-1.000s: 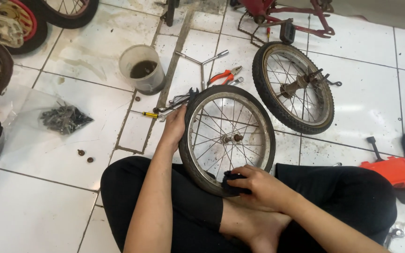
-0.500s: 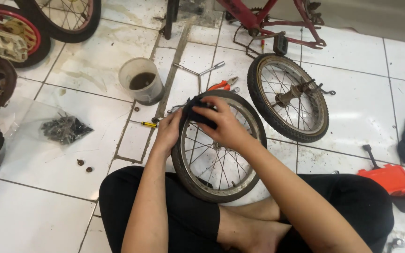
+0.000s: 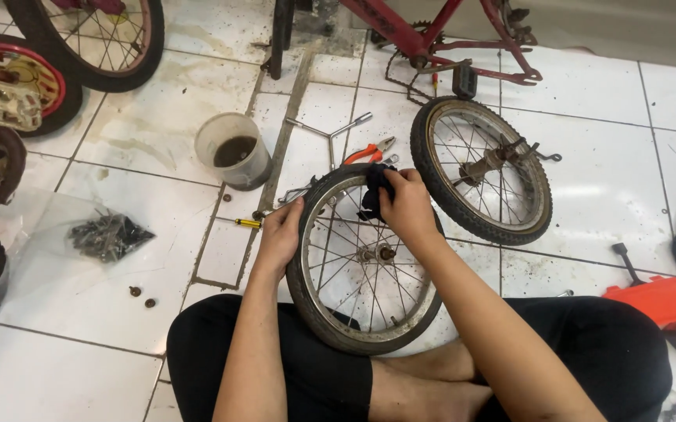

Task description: The person sits on the floor and cleans a bicycle wheel using a black cloth and a yellow sponge. They wipe the tire and rim, dip the cloth into a bucket of water, and scrub the wheel thoroughly. The person also handles a bicycle fork and other tools scattered on the floor.

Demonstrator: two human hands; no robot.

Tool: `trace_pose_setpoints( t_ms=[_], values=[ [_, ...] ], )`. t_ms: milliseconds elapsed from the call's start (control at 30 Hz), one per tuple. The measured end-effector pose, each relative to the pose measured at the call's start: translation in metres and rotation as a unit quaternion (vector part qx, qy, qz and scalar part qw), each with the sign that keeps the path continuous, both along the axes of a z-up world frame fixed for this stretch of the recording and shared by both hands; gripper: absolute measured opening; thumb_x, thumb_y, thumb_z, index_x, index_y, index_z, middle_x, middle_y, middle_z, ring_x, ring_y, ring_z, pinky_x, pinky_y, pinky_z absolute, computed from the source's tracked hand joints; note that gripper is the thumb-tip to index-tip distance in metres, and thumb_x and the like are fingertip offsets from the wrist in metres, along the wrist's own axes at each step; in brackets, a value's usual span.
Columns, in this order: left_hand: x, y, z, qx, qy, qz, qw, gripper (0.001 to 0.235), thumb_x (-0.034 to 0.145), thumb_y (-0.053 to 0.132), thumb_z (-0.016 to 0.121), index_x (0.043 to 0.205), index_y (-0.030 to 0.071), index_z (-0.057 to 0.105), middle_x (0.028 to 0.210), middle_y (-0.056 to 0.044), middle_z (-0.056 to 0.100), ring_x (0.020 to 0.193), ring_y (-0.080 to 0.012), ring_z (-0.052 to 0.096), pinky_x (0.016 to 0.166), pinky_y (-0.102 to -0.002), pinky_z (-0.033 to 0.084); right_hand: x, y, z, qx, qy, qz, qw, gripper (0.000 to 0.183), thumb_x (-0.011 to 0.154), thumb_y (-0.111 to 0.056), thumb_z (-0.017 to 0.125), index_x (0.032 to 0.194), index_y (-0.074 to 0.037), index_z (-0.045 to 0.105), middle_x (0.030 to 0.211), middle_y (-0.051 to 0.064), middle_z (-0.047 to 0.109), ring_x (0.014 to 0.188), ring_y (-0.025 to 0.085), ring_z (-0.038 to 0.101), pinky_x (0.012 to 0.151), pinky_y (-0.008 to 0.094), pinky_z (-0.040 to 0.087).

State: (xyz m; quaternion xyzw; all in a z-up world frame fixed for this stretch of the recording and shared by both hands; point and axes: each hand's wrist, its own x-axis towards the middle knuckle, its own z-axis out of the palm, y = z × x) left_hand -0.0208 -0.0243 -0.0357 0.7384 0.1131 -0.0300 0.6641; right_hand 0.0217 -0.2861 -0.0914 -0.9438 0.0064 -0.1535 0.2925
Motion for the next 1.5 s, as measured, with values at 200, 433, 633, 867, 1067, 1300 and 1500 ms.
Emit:
trace_pose_setpoints(
  t_ms=[200, 433, 633, 867, 1067, 1300, 1500],
  values=[
    [-0.002, 0.000, -0.001, 0.029, -0.008, -0.005, 1.000, 0.035, 0.102, 0.040, 0.062, 0.109, 0.012, 0.081, 0.096, -0.011, 0.076, 0.100, -0.0196, 0.065, 0.086, -0.037, 0.052, -0.015, 0.030, 0.063, -0.064, -0.237, 0.186, 0.951, 0.040, 0.092, -0.009, 0.067, 0.128, -0.024, 0.073, 0.136, 0.009, 0.060, 0.121, 0.034, 0.058, 0.103, 0.041, 0.051],
    [-0.008, -0.002, 0.004, 0.019, -0.006, 0.003, 1.000, 0.034, 0.089, 0.035, 0.081, 0.113, 0.012, 0.080, 0.092, -0.012, 0.077, 0.091, -0.0175, 0.068, 0.076, -0.030, 0.056, 0.011, 0.004, 0.014, 0.053, -0.137, 0.244, 0.959, 0.058, 0.080, -0.020, 0.083, 0.136, -0.021, 0.066, 0.129, 0.019, 0.059, 0.118, 0.045, 0.059, 0.102, 0.051, 0.050],
    [-0.006, 0.005, -0.003, 0.009, 0.006, 0.013, 1.000, 0.036, 0.088, 0.035, 0.082, 0.115, 0.012, 0.079, 0.089, -0.010, 0.075, 0.085, -0.0159, 0.066, 0.072, -0.029, 0.056, -0.004, -0.022, -0.010, -0.130, -0.020, 0.120, 0.984, 0.058, 0.082, -0.017, 0.077, 0.138, -0.028, 0.065, 0.125, 0.018, 0.059, 0.109, 0.042, 0.067, 0.091, 0.046, 0.059],
    [-0.011, -0.001, 0.009, 0.013, -0.003, 0.032, 0.999, 0.034, 0.084, 0.033, 0.086, 0.111, 0.013, 0.081, 0.086, -0.010, 0.075, 0.083, -0.0160, 0.064, 0.069, -0.029, 0.053, -0.040, -0.046, -0.043, -0.316, 0.017, 0.062, 0.947, 0.058, 0.087, -0.019, 0.068, 0.144, -0.013, 0.057, 0.115, 0.024, 0.060, 0.097, 0.039, 0.072, 0.080, 0.039, 0.063],
    [-0.009, 0.002, -0.003, 0.003, -0.004, 0.034, 0.999, 0.035, 0.086, 0.034, 0.085, 0.112, 0.012, 0.080, 0.086, -0.013, 0.073, 0.082, -0.0180, 0.062, 0.067, -0.030, 0.051, -0.079, -0.071, -0.035, -0.278, 0.165, 0.056, 0.945, 0.058, 0.087, -0.024, 0.065, 0.143, -0.011, 0.058, 0.104, 0.026, 0.066, 0.088, 0.039, 0.075, 0.074, 0.041, 0.064],
    [-0.009, 0.001, -0.007, -0.016, 0.015, 0.042, 0.999, 0.033, 0.088, 0.035, 0.084, 0.113, 0.013, 0.079, 0.079, -0.010, 0.069, 0.070, -0.0186, 0.063, 0.057, -0.029, 0.052, -0.168, -0.091, -0.027, -0.205, 0.259, 0.093, 0.939, 0.055, 0.084, -0.026, 0.070, 0.136, -0.009, 0.064, 0.102, 0.029, 0.068, 0.088, 0.041, 0.076, 0.075, 0.042, 0.065],
    [-0.004, 0.008, -0.025, -0.020, 0.019, 0.041, 0.999, 0.035, 0.088, 0.033, 0.084, 0.115, 0.012, 0.078, 0.073, -0.014, 0.065, 0.059, -0.0229, 0.067, 0.047, -0.031, 0.055, -0.200, -0.079, 0.034, -0.052, 0.357, 0.166, 0.918, 0.049, 0.081, -0.028, 0.069, 0.127, -0.012, 0.072, 0.102, 0.030, 0.073, 0.095, 0.047, 0.075, 0.080, 0.049, 0.064]
  ],
)
